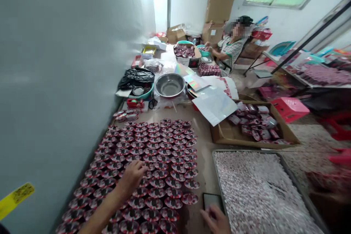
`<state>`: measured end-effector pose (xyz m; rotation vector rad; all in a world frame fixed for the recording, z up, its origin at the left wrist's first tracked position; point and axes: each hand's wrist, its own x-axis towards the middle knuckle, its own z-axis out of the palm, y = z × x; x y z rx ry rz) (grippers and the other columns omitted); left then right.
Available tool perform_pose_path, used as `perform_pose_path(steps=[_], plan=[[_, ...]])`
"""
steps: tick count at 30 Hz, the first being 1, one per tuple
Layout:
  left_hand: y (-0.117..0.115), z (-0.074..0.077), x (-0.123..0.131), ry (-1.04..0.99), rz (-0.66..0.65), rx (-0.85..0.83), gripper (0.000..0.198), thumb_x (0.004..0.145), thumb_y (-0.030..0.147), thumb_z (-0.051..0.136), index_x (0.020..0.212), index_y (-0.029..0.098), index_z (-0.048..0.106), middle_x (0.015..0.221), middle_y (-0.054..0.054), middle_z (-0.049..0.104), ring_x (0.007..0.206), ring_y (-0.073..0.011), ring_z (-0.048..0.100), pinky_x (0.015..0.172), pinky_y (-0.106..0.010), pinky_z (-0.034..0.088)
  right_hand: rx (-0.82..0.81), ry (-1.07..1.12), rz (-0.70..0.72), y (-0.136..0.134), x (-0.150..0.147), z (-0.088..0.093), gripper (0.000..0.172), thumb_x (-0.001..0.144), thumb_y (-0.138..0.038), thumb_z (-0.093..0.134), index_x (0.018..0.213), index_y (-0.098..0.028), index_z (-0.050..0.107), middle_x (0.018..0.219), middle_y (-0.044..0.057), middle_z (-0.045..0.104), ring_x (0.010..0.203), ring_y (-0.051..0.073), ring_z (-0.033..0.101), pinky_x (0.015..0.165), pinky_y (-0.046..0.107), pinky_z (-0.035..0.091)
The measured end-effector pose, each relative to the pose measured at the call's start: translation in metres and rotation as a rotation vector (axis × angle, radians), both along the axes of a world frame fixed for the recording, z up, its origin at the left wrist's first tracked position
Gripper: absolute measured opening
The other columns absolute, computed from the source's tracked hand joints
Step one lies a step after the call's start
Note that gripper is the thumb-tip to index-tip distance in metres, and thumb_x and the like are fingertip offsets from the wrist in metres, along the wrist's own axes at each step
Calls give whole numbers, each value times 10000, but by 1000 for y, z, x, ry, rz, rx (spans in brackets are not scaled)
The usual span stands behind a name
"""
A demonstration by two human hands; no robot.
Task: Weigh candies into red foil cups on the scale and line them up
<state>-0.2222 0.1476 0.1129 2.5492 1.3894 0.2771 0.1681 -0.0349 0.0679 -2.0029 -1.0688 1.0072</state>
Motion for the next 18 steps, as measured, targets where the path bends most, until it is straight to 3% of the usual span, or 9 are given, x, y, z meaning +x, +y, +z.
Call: perform_pose_path(steps=[2, 4, 7, 11, 14, 16, 18], plan=[[41, 5, 5, -117, 62, -89, 328, 923, 50, 559, 1060, 233, 795, 1096, -87, 784, 1057, -260, 721, 989, -418, 593, -62, 64, 68, 20, -20, 6, 721, 681, -962, 625, 505, -270, 519, 566, 39, 546, 603, 282, 586, 642, 421, 507], [78, 8, 25, -339, 180, -230, 250, 888, 132, 621, 1012, 244, 807, 1084, -83, 801, 1069, -279, 735, 1023, -444, 585, -90, 136, 54, 50, -29, 15, 756, 695, -996, 559, 521, -262, 531, 566, 39, 553, 625, 290, 612, 644, 416, 510], [127, 10, 74, -590, 356, -375, 190, 850, 283, 710, 1013, 252, 803, 1088, -71, 821, 1054, -290, 765, 1015, -441, 601, -15, 247, -26, 111, -22, 32, 735, 726, -979, 565, 678, -252, 663, 692, 54, 671, 728, 305, 687, 697, 417, 555], [208, 14, 155, -707, 498, -400, 186, 895, 308, 729, 1047, 212, 776, 1070, -96, 820, 1041, -282, 773, 1027, -413, 597, 44, 330, -66, 199, 10, 48, 712, 761, -903, 630, 923, -217, 732, 800, 75, 723, 720, 272, 715, 658, 378, 573], [289, 20, 220, -796, 591, -434, 181, 931, 252, 740, 1105, 206, 753, 1067, -91, 796, 1050, -259, 760, 985, -365, 603, 191, 227, 48, 266, 43, 63, 473, 835, -644, 763, 1043, -220, 772, 965, 90, 767, 910, 274, 732, 889, 404, 592], [345, 24, 263, -856, 667, -497, 250, 989, 284, 730, 1213, 175, 712, 1095, -97, 768, 1000, -228, 753, 914, -349, 621, 382, -3, 141, 312, 71, 73, 355, 925, -495, 702, 1137, -220, 771, 1114, 121, 770, 1058, 296, 718, 1028, 456, 558], [394, 25, 303, -908, 735, -594, 354, 1042, 362, 701, 1327, 156, 660, 1219, -105, 726, 1002, -218, 735, 878, -395, 645, 527, -184, 21, 355, 106, 77, 411, 931, -446, 683, 1258, -199, 720, 1270, 168, 735, 1241, 332, 659, 1162, 529, 480]])
